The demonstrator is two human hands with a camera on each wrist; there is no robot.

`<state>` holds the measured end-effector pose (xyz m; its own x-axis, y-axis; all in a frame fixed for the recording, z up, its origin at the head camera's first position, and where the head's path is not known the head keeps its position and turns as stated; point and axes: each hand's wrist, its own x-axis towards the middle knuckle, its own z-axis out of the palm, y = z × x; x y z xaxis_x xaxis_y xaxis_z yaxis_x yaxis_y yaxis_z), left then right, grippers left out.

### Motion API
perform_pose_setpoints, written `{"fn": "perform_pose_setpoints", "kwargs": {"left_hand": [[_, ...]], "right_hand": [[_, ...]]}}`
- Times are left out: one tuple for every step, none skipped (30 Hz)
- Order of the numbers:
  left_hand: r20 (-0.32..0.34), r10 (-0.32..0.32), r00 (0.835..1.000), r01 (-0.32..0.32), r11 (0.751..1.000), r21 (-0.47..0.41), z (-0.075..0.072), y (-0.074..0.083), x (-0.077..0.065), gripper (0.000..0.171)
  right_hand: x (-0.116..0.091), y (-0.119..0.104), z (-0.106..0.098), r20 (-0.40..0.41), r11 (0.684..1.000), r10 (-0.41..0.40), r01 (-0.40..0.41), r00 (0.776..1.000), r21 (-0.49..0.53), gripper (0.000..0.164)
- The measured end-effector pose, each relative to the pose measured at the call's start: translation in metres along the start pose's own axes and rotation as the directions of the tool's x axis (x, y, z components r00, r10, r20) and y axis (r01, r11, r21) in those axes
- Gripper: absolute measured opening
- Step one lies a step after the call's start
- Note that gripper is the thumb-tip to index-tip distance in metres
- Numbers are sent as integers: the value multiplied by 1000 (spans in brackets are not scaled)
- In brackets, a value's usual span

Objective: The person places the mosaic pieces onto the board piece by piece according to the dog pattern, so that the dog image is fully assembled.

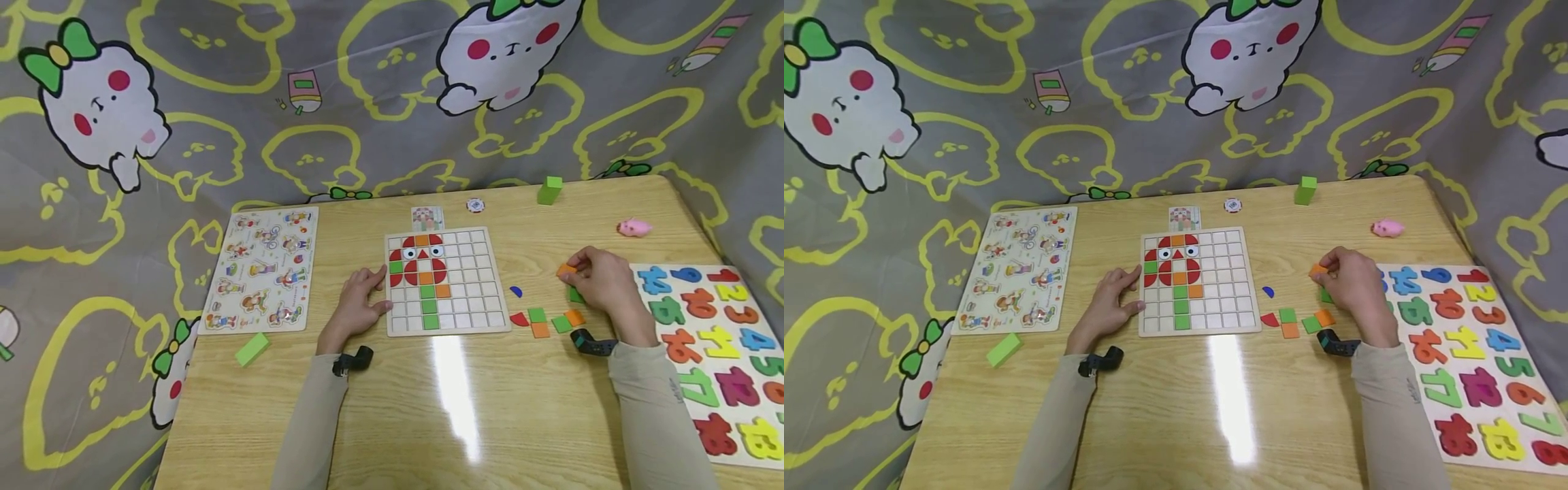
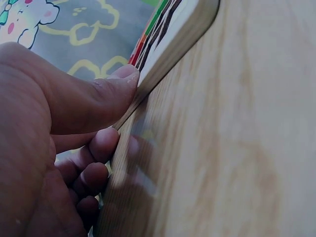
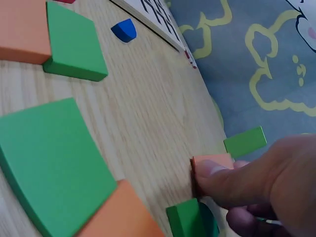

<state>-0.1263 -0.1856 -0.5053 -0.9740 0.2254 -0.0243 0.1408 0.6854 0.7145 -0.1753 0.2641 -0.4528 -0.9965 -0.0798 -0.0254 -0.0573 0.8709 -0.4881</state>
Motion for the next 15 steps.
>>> {"fn": "perform_pose_setpoints", "kwargs": {"left_hand": [[0, 0, 1000, 0, 1000, 1, 0, 0, 0, 75], [-1, 1, 1000, -1, 1000, 2, 0, 0, -1, 75], [1, 2, 1000, -2, 1000, 4, 1, -1, -1, 75], [1, 3, 1000, -3, 1000, 4, 1, -1, -1, 75], [3, 4, 1000, -4, 1000, 5, 1, -1, -2, 75], [4, 3, 1000, -3, 1000, 6, 1, -1, -2, 75], [6, 4, 1000, -4, 1000, 6, 0, -1, -2, 75], [7, 3, 1000, -3, 1000, 6, 0, -1, -2, 75], [9, 3, 1000, -3, 1000, 7, 0, -1, -2, 75], [11, 3, 1000, -3, 1000, 9, 0, -1, -2, 75], [14, 4, 1000, -4, 1000, 14, -1, -1, -2, 75], [15, 6, 1000, -6, 1000, 18, -1, -1, -1, 75], [16, 8, 1000, -8, 1000, 22, -1, -2, -1, 75], [17, 9, 1000, -10, 1000, 27, -1, -2, 0, 75], [18, 12, 1000, -12, 999, 30, -1, -1, 0, 75]], "right_hand": [[-1, -1, 1, -4, 1000, -9, 9, 1000, 14, 25], [-1, -3, 2, -9, 999, -20, 21, 1000, 26, 26], [-2, -4, 3, -17, 999, -33, 34, 999, 42, 26], [-3, -7, 4, -28, 997, -52, 54, 998, 61, 27], [-4, -11, 5, -41, 994, -70, 73, 997, 86, 27], [-4, -15, 7, -52, 990, -84, 89, 995, 113, 26], [-5, -20, 9, -57, 984, -94, 102, 994, 147, 26], [-5, -26, 11, -56, 976, -104, 113, 993, 185, 26], [-6, -32, 14, -57, 964, -115, 125, 992, 233, 26], [-7, -39, 18, -49, 951, -121, 130, 991, 281, 25], [-7, -45, 22, -43, 935, -126, 133, 991, 328, 25], [-8, -51, 28, -32, 920, -130, 133, 991, 369, 25], [-9, -57, 33, -21, 903, -138, 135, 990, 408, 27], [-11, -63, 39, -11, 890, -152, 141, 988, 434, 28], [-12, -68, 46, -4, 876, -169, 152, 986, 458, 28]]}}
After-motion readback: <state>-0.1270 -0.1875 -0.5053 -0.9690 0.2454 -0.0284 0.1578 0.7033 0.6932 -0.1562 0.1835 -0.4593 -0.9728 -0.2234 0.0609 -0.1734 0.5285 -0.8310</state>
